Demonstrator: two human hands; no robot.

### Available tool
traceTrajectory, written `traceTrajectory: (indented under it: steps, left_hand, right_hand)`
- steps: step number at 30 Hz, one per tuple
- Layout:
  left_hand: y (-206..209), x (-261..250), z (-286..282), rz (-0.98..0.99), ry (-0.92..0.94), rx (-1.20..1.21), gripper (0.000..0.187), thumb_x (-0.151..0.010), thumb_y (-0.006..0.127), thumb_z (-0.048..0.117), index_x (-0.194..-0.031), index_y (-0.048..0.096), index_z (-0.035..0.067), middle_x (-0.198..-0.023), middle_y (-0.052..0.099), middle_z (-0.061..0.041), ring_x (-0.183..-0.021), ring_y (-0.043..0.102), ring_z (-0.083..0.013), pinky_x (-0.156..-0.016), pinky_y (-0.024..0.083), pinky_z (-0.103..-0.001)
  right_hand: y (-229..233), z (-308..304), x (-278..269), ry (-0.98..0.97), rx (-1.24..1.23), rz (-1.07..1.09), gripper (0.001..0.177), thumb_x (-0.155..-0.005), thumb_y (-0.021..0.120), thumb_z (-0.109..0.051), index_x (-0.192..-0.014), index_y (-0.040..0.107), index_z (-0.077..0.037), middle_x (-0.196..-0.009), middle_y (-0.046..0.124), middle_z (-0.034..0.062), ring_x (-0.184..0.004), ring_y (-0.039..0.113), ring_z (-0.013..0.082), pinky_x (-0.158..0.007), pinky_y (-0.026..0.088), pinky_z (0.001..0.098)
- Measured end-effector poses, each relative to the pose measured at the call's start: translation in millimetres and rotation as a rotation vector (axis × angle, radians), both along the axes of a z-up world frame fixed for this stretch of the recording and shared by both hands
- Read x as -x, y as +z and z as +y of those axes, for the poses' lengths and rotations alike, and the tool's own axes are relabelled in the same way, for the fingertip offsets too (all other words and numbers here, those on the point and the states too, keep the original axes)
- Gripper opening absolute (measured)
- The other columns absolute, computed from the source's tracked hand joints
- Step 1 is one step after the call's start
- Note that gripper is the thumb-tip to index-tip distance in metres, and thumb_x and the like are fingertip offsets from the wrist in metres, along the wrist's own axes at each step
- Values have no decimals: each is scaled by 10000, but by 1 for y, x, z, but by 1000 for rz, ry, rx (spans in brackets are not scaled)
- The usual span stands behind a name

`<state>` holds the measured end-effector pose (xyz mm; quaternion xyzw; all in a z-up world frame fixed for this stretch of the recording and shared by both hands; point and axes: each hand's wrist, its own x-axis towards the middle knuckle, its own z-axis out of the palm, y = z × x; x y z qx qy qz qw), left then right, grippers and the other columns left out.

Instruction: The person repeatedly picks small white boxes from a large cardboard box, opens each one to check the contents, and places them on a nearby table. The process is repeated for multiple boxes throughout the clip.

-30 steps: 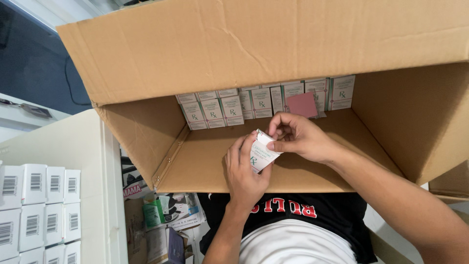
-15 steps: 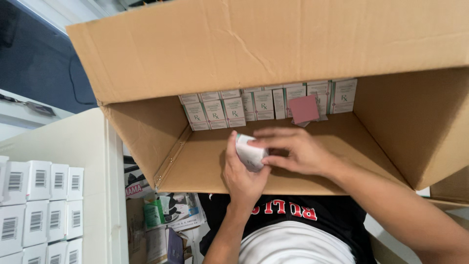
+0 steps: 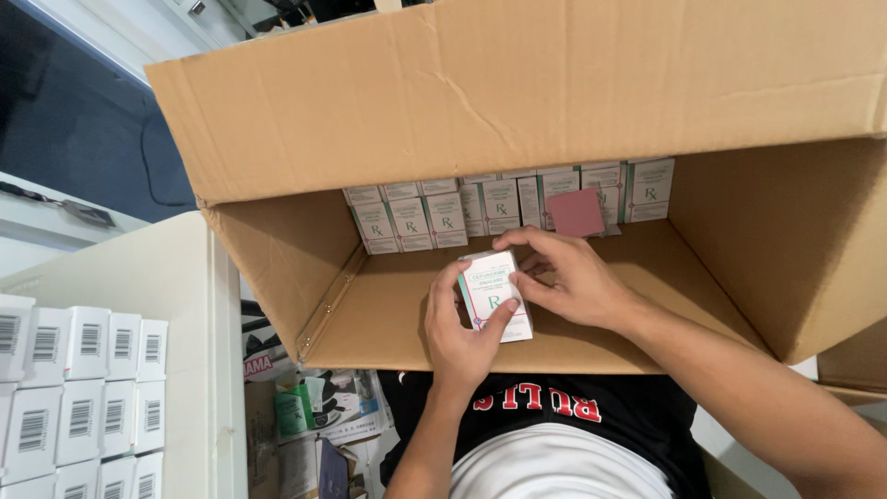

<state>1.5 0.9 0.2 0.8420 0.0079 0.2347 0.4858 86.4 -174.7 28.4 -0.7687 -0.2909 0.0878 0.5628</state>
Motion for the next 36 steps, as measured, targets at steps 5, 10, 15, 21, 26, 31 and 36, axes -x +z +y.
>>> traceTrajectory:
  steps: [5,10,15,21,26,31,36]
  left_hand:
    - [0,-4,1,82,9,-44,725,-743,899,230,-1351,535,80,-1235,657,-155,-1139,651,-356,-956,522,-449]
    - [1,-4,2,145,-33,-87,709,-753,901,242,-1337,528,88,-1229,659,-159,-1136,638,-377,-944,511,-459]
    - [3,-2,-4,-34,-21,-71,888,-692,909,323,-1380,416,55,-1372,513,-235,-1261,539,-429,-1036,451,-518]
    - [16,11,0,-135,-232,-188,865,-627,953,303,-1369,562,87,-1540,385,-297,-1407,429,-468,-1148,379,-542]
    - [47,22,17,-135,-236,-204,602,-818,882,188,-1389,695,148,-1622,516,-199,-1504,539,-369,-1217,483,-435]
    - [112,62,71,-515,320,-425,504,-844,882,119,-1303,682,60,-1433,602,-211,-1322,641,-348,-1077,553,-376]
    - [160,97,145,-642,930,-599,297,-945,820,-42,-1227,729,-52,-1317,701,-205,-1282,692,-356,-1097,562,-418]
  right_hand:
    - [-4,4,-2,-21,50,-1,349,-860,671,-42,-1202,598,-48,-1311,604,127,-1007,711,213,-792,642,313]
    - [-11,-3,-8,22,-1,211,269,-870,671,-22,-1133,614,-41,-1370,577,111,-963,727,173,-767,629,315]
    - [-29,0,-10,19,-127,298,287,-906,645,-2,-1184,593,-50,-1340,576,87,-1026,698,149,-833,612,293]
    - [-35,-15,-24,-114,-355,543,340,-918,597,-48,-1257,574,-35,-1204,656,115,-1098,657,192,-920,559,347]
    - [-23,-15,-19,-44,-431,639,376,-984,558,-136,-1346,538,-36,-1251,631,134,-1042,651,214,-875,552,381]
    - [-9,-5,-15,-82,-229,581,426,-1010,458,-206,-1395,512,-33,-1384,626,125,-1030,710,281,-900,582,416]
    - [-17,-6,-16,-20,-251,574,411,-1041,434,-204,-1383,525,5,-1403,618,149,-1055,697,308,-914,576,414]
